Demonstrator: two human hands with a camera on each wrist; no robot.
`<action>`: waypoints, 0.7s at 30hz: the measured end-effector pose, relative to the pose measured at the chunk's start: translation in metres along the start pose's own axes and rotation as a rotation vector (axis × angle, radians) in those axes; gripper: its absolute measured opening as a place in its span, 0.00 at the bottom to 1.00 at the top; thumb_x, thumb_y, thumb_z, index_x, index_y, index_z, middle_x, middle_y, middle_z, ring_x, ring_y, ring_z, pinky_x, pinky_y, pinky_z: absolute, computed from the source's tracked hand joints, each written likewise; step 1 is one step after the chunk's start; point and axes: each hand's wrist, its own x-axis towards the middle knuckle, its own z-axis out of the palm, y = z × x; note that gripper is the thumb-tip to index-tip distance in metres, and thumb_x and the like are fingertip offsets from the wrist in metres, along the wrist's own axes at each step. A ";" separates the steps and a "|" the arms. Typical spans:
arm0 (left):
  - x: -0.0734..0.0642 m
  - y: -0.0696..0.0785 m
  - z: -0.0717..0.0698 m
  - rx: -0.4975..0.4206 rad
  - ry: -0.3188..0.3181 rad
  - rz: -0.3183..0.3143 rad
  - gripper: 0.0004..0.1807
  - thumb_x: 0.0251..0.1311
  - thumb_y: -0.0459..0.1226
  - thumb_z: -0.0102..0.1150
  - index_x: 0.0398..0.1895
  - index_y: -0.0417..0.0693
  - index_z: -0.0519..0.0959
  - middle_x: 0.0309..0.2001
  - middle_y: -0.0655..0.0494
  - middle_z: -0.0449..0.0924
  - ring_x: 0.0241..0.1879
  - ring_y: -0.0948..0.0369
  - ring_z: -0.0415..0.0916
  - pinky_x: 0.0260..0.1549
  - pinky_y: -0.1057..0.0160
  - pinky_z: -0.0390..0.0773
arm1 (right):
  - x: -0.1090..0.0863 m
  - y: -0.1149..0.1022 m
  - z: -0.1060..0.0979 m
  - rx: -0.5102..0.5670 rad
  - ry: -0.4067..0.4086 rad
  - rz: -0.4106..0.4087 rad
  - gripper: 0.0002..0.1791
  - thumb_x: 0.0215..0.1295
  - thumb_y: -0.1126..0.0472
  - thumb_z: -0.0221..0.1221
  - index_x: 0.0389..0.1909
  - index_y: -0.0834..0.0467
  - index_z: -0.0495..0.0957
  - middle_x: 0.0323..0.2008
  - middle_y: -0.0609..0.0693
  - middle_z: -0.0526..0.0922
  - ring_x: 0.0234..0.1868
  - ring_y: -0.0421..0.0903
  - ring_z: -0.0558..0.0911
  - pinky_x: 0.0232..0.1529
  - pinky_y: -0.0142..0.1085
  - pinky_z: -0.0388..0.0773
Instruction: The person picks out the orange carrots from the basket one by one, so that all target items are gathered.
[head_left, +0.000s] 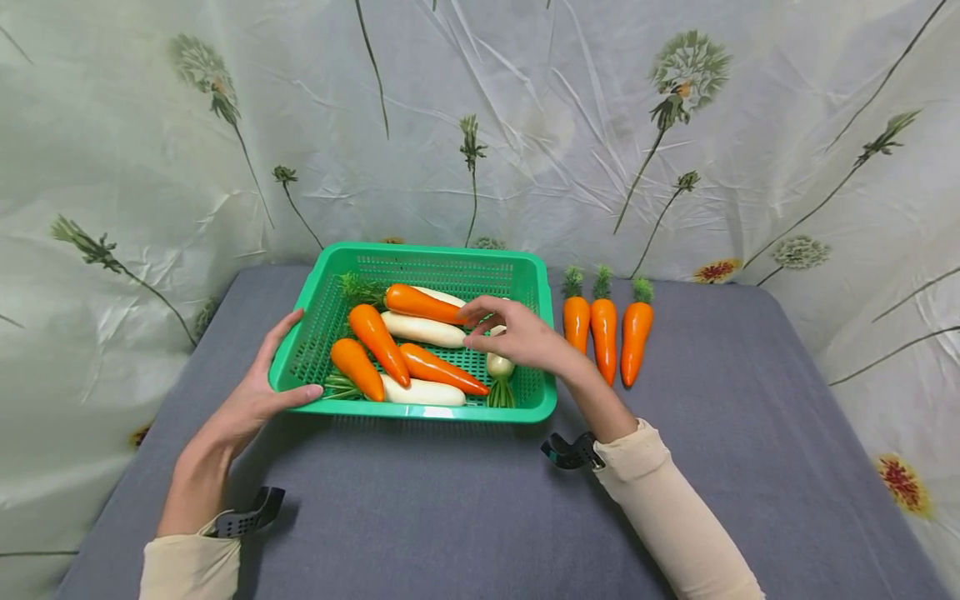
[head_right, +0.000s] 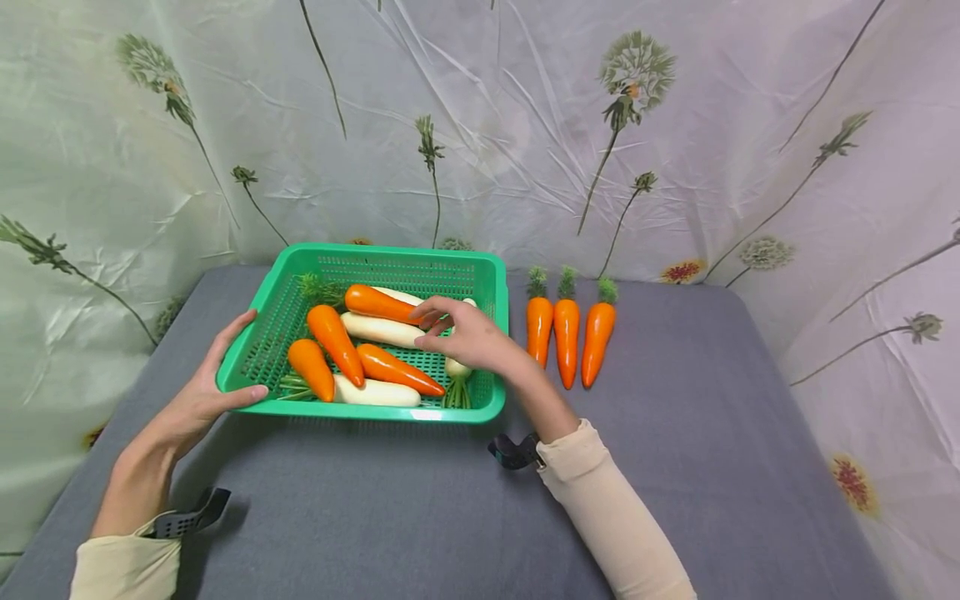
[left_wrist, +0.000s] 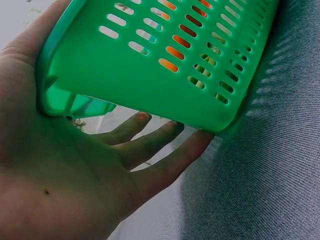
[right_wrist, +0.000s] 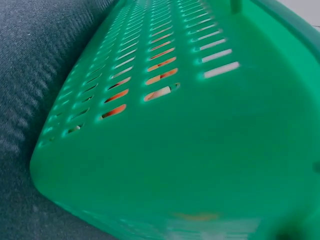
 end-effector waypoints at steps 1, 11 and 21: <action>0.000 0.000 0.000 0.002 -0.001 0.002 0.57 0.65 0.32 0.66 0.84 0.79 0.40 0.79 0.43 0.43 0.61 0.69 0.62 0.51 0.78 0.69 | 0.001 0.000 0.001 -0.004 -0.009 0.003 0.23 0.73 0.62 0.64 0.65 0.63 0.76 0.62 0.60 0.81 0.57 0.54 0.83 0.61 0.48 0.80; 0.000 -0.001 0.002 0.002 -0.005 -0.008 0.57 0.65 0.33 0.66 0.84 0.80 0.39 0.79 0.42 0.43 0.61 0.68 0.63 0.51 0.77 0.70 | 0.007 0.004 0.011 -0.009 -0.095 0.063 0.26 0.74 0.59 0.63 0.69 0.61 0.72 0.59 0.59 0.80 0.59 0.55 0.84 0.59 0.43 0.80; 0.000 -0.001 0.000 0.009 0.006 -0.011 0.58 0.65 0.33 0.66 0.83 0.81 0.39 0.79 0.42 0.43 0.61 0.68 0.62 0.51 0.77 0.69 | 0.014 0.004 0.019 -0.061 -0.260 0.160 0.28 0.75 0.57 0.61 0.73 0.57 0.69 0.67 0.60 0.76 0.67 0.55 0.79 0.63 0.43 0.79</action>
